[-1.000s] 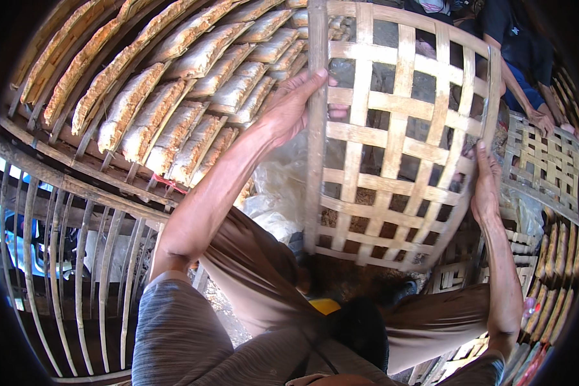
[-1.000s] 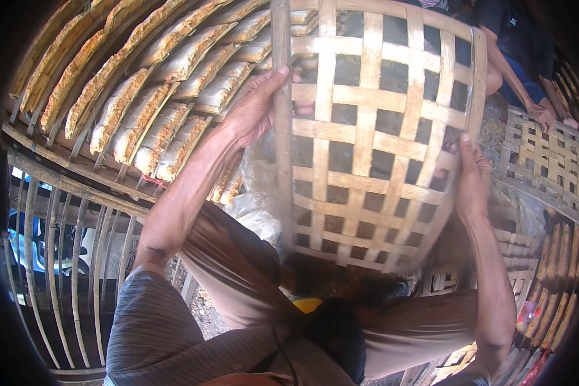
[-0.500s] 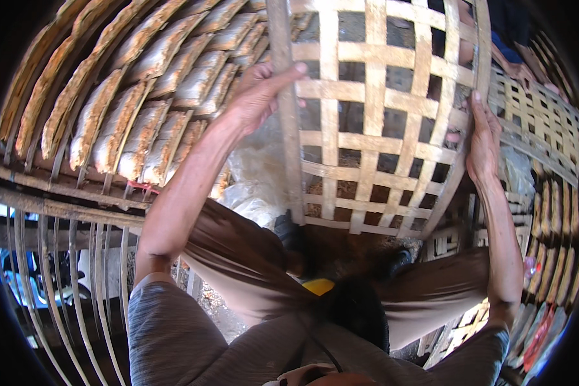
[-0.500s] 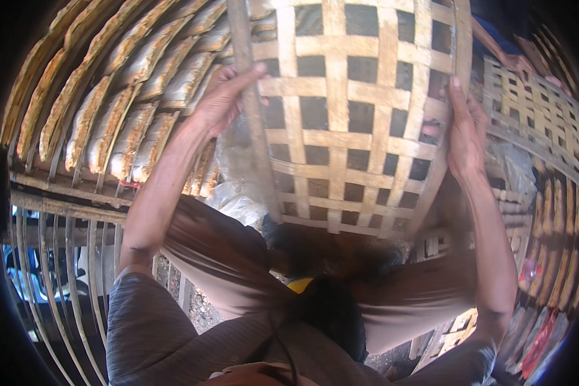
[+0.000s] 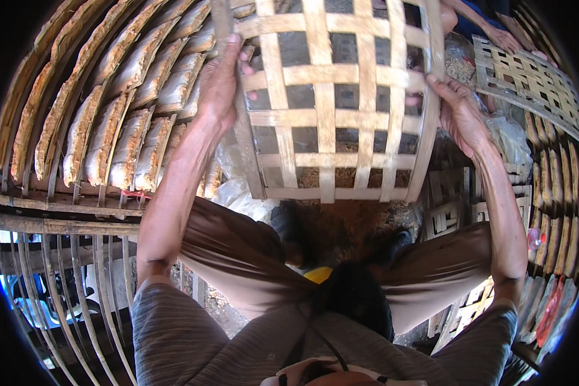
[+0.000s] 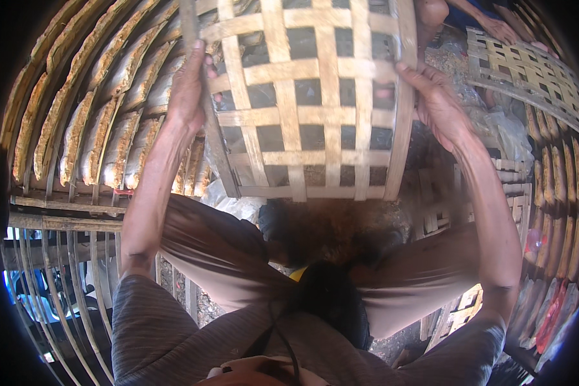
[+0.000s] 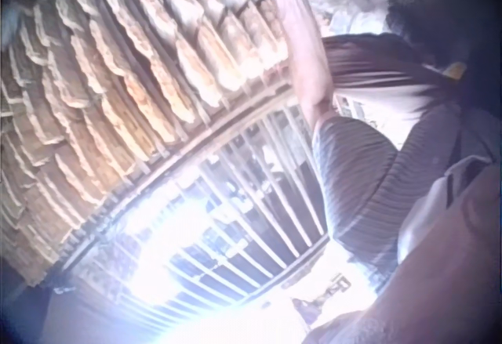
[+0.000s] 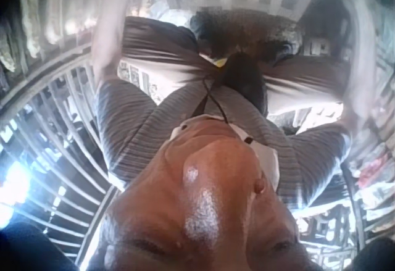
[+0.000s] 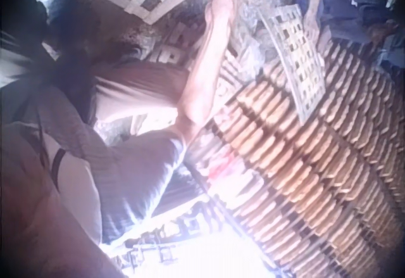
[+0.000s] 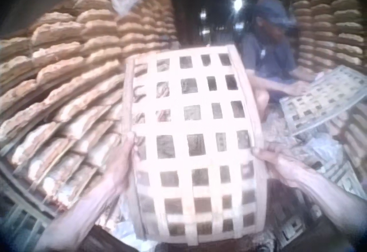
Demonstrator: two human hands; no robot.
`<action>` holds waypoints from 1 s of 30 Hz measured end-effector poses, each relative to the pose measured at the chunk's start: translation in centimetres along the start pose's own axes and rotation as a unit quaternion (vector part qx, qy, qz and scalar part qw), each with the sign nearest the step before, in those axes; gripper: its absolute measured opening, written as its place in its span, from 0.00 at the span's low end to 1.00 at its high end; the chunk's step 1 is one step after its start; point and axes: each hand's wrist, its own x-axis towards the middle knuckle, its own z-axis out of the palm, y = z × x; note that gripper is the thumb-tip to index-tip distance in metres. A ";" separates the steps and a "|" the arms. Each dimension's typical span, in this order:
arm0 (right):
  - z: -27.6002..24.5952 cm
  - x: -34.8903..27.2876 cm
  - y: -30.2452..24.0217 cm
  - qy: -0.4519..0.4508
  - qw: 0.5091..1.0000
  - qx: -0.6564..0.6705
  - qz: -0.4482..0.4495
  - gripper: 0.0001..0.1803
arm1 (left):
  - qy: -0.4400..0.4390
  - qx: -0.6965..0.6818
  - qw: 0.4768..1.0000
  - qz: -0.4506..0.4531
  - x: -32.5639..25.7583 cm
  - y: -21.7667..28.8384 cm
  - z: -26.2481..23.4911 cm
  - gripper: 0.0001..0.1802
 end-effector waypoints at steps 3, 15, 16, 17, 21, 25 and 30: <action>0.3 -0.7 -0.8 -0.050 0.993 -0.094 0.040 0.21 | 0.046 -0.008 0.999 -0.017 0.6 0.3 -0.8 0.24; 2.6 -0.7 -0.6 0.121 0.981 -0.154 -0.020 0.31 | 0.013 -0.018 1.000 -0.008 0.1 1.2 -0.8 0.28; 2.6 -0.9 -0.7 0.156 0.974 -0.161 -0.023 0.32 | -0.031 -0.019 0.999 0.000 0.2 1.3 -0.7 0.29; 2.6 -0.6 -0.6 0.196 0.964 -0.177 -0.042 0.32 | -0.086 -0.056 0.995 0.001 0.4 1.4 -1.2 0.25; -0.3 0.1 0.4 0.213 0.960 -0.177 -0.046 0.34 | -0.263 -0.019 0.964 -0.021 0.2 3.4 -3.5 0.34; -0.6 0.8 0.8 0.222 0.955 -0.173 -0.097 0.34 | -0.328 0.095 0.939 -0.028 -0.2 3.8 -4.4 0.34; -2.0 1.3 0.4 0.233 0.941 -0.224 -0.100 0.29 | -0.244 0.195 0.950 -0.025 0.6 2.1 -3.6 0.23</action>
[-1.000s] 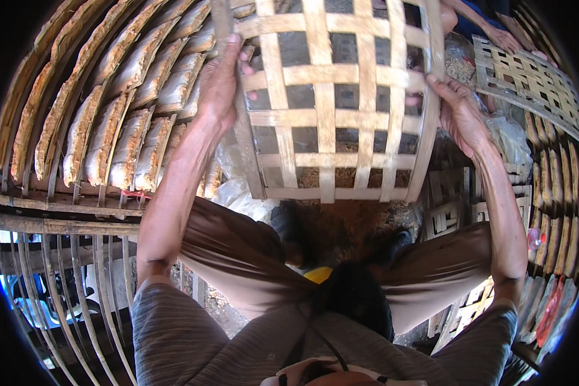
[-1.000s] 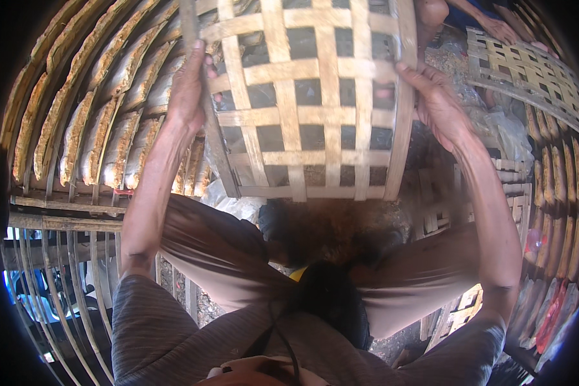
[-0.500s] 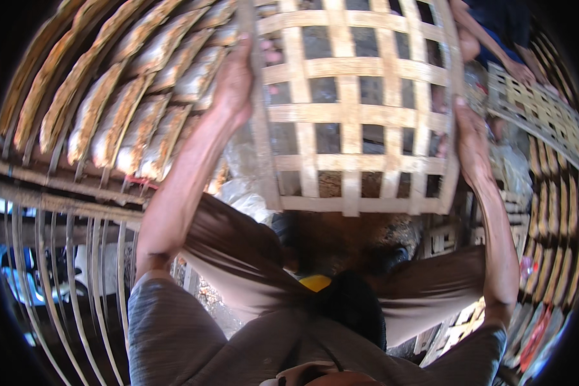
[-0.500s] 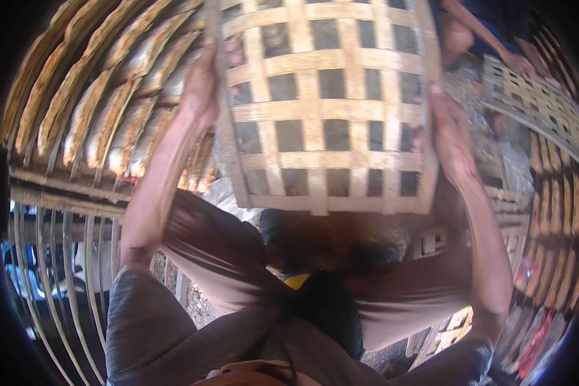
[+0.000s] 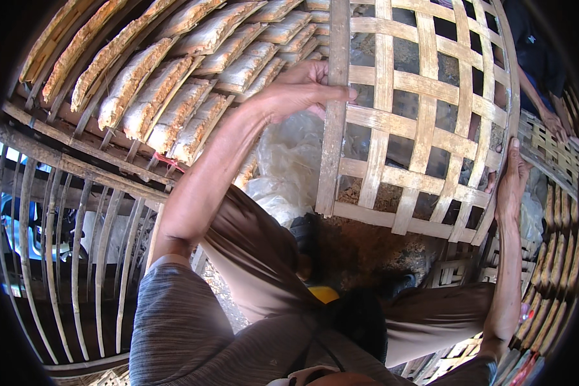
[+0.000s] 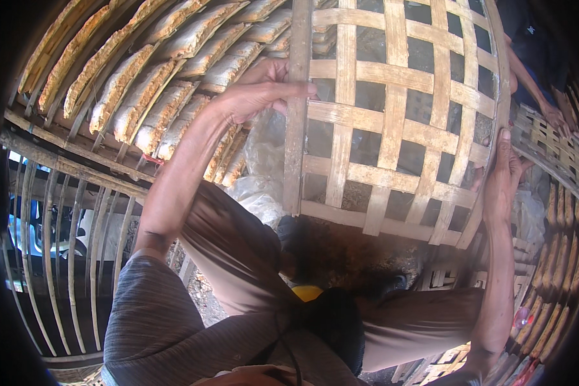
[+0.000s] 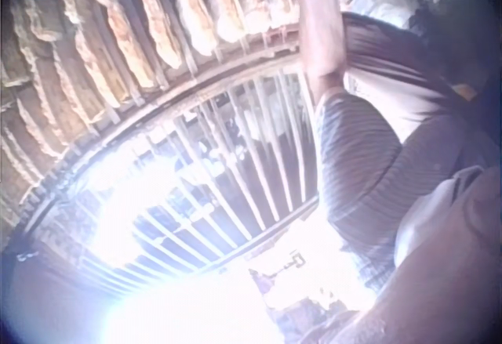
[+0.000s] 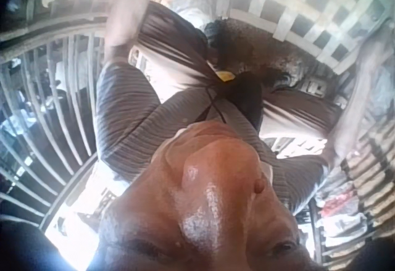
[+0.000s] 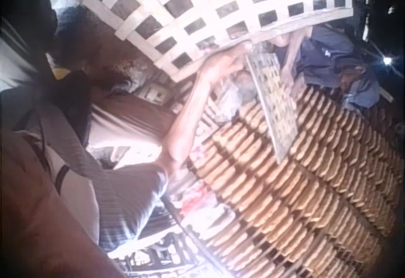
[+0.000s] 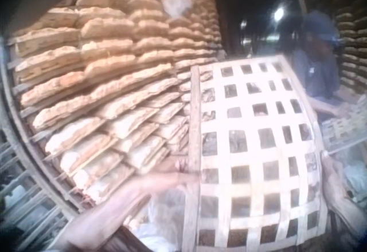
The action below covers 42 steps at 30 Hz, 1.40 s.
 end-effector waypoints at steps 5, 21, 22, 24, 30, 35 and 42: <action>1.2 -1.3 -2.1 0.019 0.996 0.085 0.014 0.27 | 0.042 -0.156 0.987 0.010 0.5 0.0 0.5 0.21; 0.5 -2.4 -2.7 -0.002 0.996 0.094 0.003 0.28 | 0.124 0.022 0.990 -0.060 0.5 0.4 2.6 0.14; 0.6 -2.3 -2.7 -0.003 0.995 0.098 -0.001 0.27 | 0.130 0.037 0.989 -0.067 0.5 0.5 2.6 0.14; 1.0 -2.5 -3.2 0.018 0.995 0.099 0.004 0.27 | 0.091 -0.099 0.990 -0.040 0.9 -0.8 1.8 0.14; 0.7 -2.2 -2.6 0.000 0.994 0.106 0.000 0.27 | 0.058 -0.063 0.995 -0.052 0.7 -0.5 1.6 0.16; 0.4 -2.3 -2.2 -0.018 0.995 0.095 0.012 0.28 | 0.101 0.021 0.991 -0.083 0.5 0.4 2.5 0.21; 1.3 -2.6 -3.0 0.010 0.994 0.111 -0.005 0.26 | 0.067 -0.101 0.991 -0.054 0.2 0.0 1.6 0.23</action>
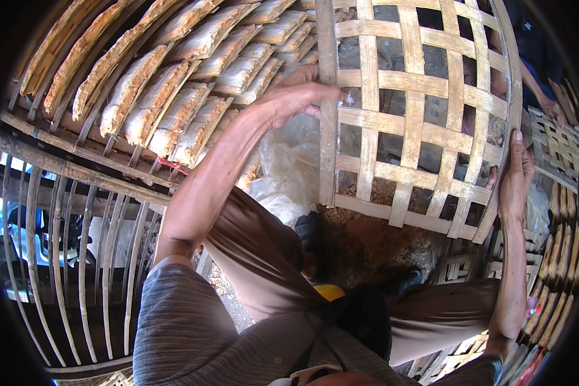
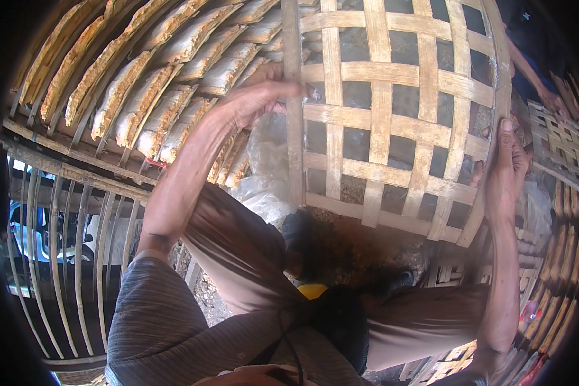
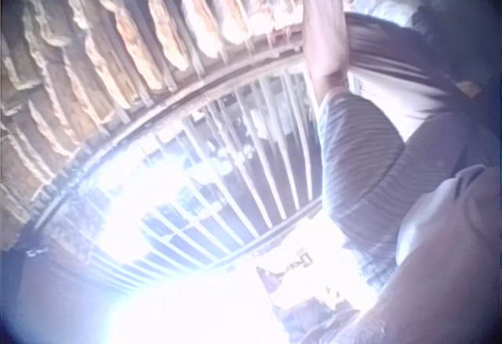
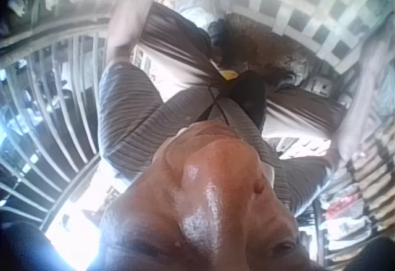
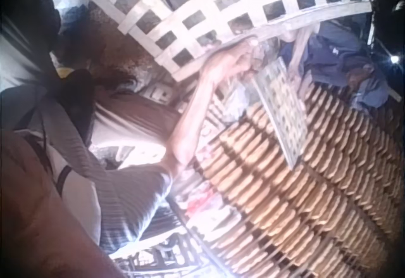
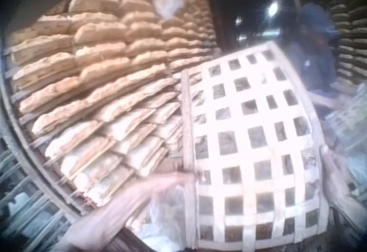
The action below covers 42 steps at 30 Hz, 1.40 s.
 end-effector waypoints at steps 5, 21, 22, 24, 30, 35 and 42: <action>0.1 -0.3 -0.3 -0.006 1.000 0.010 0.020 0.24 | 0.016 0.108 0.994 -0.016 0.3 -0.5 0.3 0.27; 0.2 -0.7 -0.5 -0.018 0.999 -0.007 0.026 0.27 | 0.027 0.136 0.990 -0.032 -0.5 0.4 0.6 0.26; 0.1 -0.7 -0.4 -0.017 0.999 -0.011 0.027 0.27 | 0.028 0.142 0.989 -0.032 -0.4 0.4 0.7 0.26; -0.3 -0.5 -0.1 -0.028 0.999 -0.004 0.028 0.27 | 0.053 0.122 0.991 -0.011 -0.3 0.3 1.4 0.27; 0.6 -0.9 -0.8 0.003 1.000 0.005 0.015 0.27 | 0.022 0.055 0.997 -0.042 0.5 -1.1 -0.3 0.32; 0.4 -1.0 -0.7 -0.018 0.999 0.009 0.027 0.27 | 0.000 0.169 0.981 -0.095 0.2 0.2 -0.1 0.39; 0.6 -0.8 -0.4 -0.017 1.000 0.016 0.020 0.27 | 0.037 0.104 0.993 -0.046 -0.4 -0.4 0.0 0.34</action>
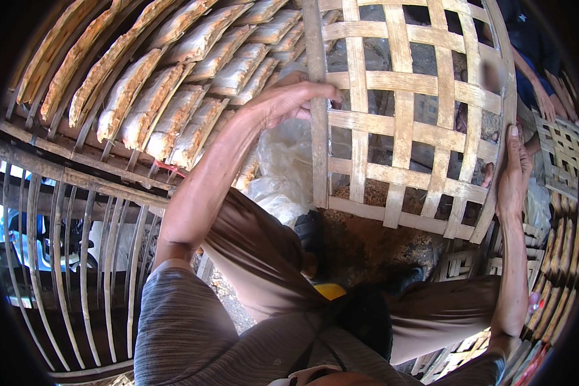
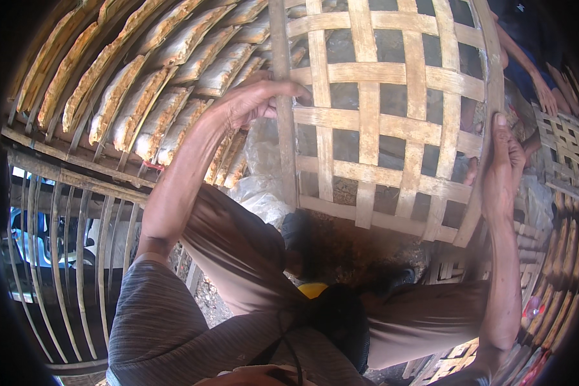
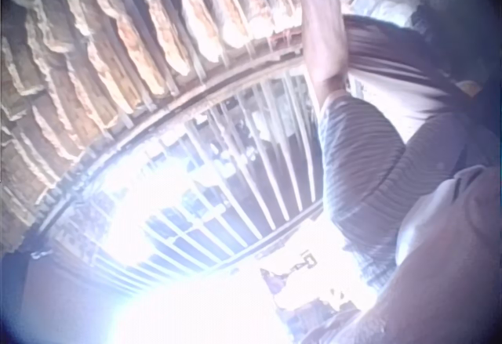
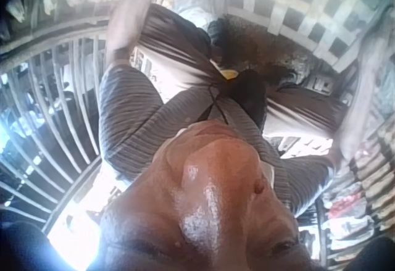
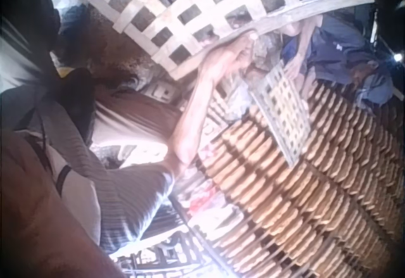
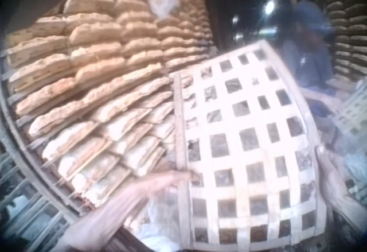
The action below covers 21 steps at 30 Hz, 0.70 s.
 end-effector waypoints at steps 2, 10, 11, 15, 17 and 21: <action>0.0 0.0 0.0 -0.002 1.000 0.001 -0.004 0.27 | -0.033 0.008 0.999 -0.012 0.0 0.5 -0.2 0.35; -0.5 0.0 0.1 -0.011 1.000 -0.015 0.002 0.26 | 0.006 0.107 0.994 0.004 0.4 0.9 0.7 0.31; -0.4 0.0 0.2 -0.007 1.000 -0.012 -0.003 0.26 | 0.024 0.086 0.996 0.000 0.5 0.3 0.6 0.30; -0.4 0.0 0.3 0.002 1.000 -0.004 -0.011 0.26 | -0.039 -0.007 0.999 -0.019 0.9 -0.6 -0.7 0.31; -0.1 -0.2 0.1 -0.009 1.000 -0.005 -0.010 0.26 | -0.090 -0.030 0.995 -0.031 1.0 -0.8 -1.1 0.33; -0.2 -0.4 -0.4 -0.030 0.999 -0.010 -0.019 0.26 | -0.084 -0.024 0.995 -0.052 1.0 -0.7 -0.3 0.33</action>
